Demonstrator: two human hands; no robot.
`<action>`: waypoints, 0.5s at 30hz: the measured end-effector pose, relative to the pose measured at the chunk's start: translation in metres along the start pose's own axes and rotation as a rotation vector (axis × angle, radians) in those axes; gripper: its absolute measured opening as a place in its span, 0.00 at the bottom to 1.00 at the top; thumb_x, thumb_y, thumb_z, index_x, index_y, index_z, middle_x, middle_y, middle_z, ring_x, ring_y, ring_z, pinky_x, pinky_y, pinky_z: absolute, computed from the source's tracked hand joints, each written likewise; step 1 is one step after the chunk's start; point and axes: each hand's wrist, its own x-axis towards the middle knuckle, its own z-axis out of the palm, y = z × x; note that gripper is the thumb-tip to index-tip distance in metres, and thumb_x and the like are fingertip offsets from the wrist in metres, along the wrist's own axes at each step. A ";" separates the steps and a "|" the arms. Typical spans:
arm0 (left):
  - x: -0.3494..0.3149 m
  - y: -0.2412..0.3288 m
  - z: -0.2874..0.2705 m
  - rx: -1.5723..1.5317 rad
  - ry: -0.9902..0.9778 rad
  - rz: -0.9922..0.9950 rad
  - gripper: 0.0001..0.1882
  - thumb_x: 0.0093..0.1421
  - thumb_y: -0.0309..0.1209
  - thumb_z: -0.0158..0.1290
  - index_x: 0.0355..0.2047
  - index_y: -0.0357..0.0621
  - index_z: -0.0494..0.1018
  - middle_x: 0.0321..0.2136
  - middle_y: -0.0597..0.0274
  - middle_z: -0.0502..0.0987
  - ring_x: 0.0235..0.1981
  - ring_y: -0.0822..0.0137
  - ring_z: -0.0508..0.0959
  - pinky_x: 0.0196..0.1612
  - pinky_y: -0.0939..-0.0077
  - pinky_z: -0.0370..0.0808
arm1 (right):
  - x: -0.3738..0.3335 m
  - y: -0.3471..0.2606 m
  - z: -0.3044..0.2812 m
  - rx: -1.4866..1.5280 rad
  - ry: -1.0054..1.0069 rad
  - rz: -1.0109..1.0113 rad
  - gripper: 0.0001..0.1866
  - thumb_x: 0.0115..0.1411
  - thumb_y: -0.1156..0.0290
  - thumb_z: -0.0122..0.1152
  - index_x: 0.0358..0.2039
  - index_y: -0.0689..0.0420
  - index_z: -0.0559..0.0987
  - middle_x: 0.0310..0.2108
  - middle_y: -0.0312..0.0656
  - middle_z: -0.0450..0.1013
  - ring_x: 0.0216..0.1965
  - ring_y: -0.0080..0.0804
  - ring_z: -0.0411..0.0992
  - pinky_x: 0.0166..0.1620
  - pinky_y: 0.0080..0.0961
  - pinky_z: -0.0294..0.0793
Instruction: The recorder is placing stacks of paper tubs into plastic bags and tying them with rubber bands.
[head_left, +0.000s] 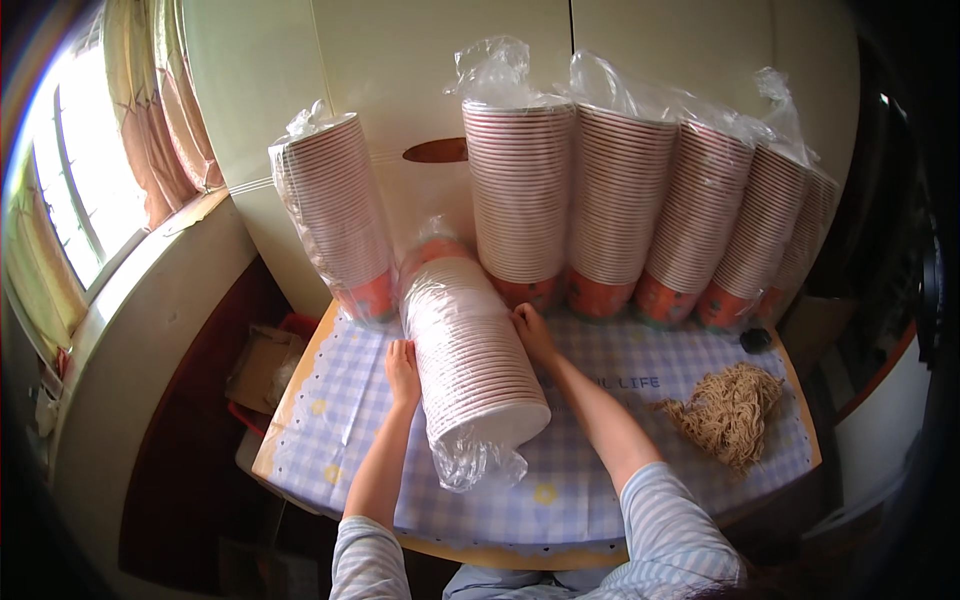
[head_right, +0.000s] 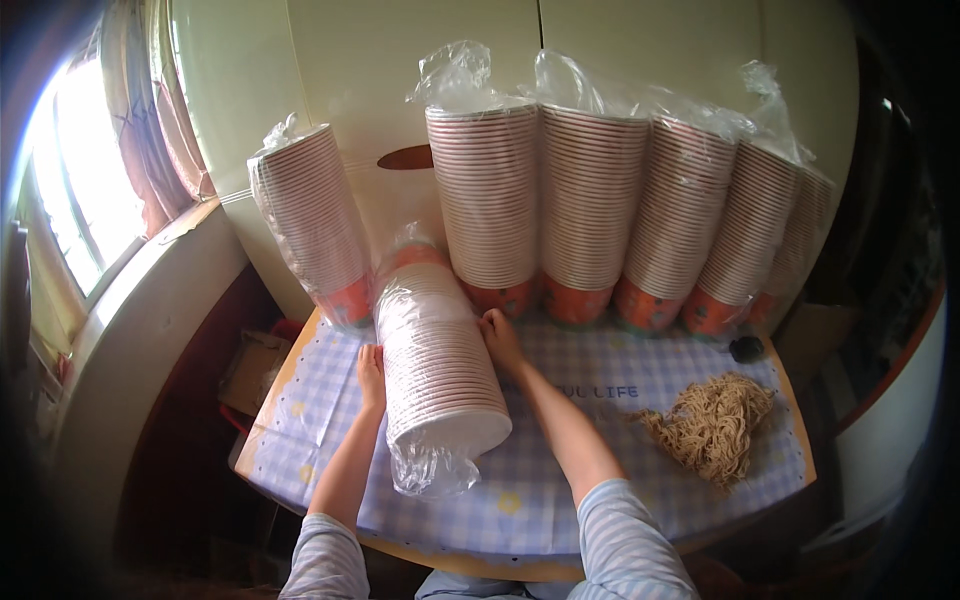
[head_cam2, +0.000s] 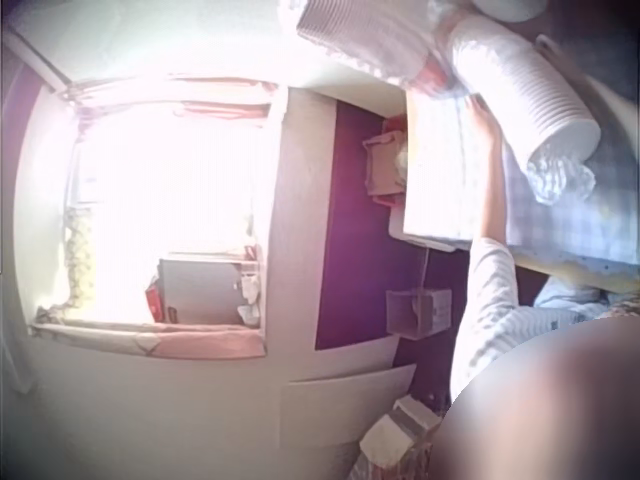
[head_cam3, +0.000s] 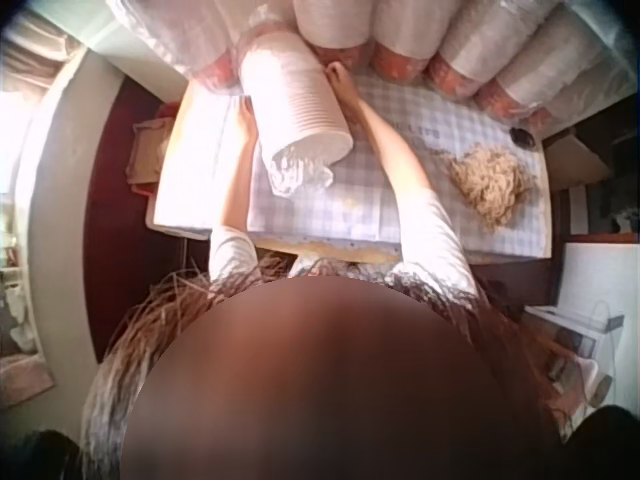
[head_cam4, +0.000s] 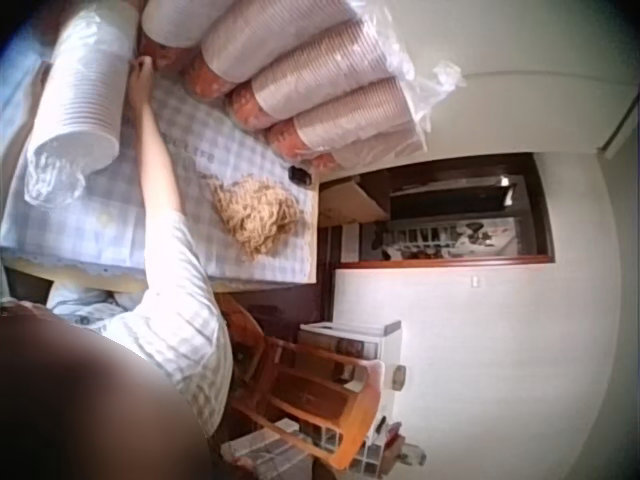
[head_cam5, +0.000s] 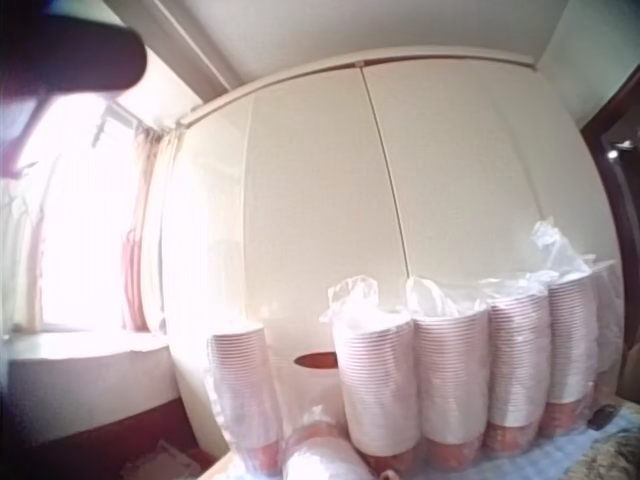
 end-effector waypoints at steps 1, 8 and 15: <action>0.002 0.000 0.003 -0.002 -0.003 0.001 0.10 0.59 0.30 0.41 0.24 0.36 0.64 0.24 0.49 0.66 0.27 0.50 0.66 0.30 0.62 0.61 | 0.003 0.004 0.000 -0.018 0.021 -0.026 0.08 0.57 0.69 0.47 0.28 0.61 0.67 0.22 0.47 0.66 0.25 0.32 0.65 0.31 0.27 0.65; 0.013 -0.021 0.012 0.005 0.008 -0.003 0.10 0.59 0.31 0.40 0.24 0.37 0.64 0.24 0.49 0.67 0.27 0.49 0.66 0.29 0.61 0.62 | 0.017 0.007 0.009 0.003 0.022 0.021 0.09 0.57 0.67 0.48 0.27 0.61 0.68 0.21 0.43 0.65 0.24 0.27 0.63 0.30 0.23 0.64; 0.032 -0.040 0.022 0.073 -0.005 -0.037 0.08 0.57 0.30 0.44 0.25 0.38 0.64 0.24 0.50 0.68 0.27 0.48 0.68 0.28 0.61 0.63 | 0.040 0.010 0.020 -0.082 0.079 0.005 0.10 0.55 0.66 0.51 0.27 0.61 0.69 0.22 0.45 0.68 0.24 0.29 0.65 0.30 0.25 0.65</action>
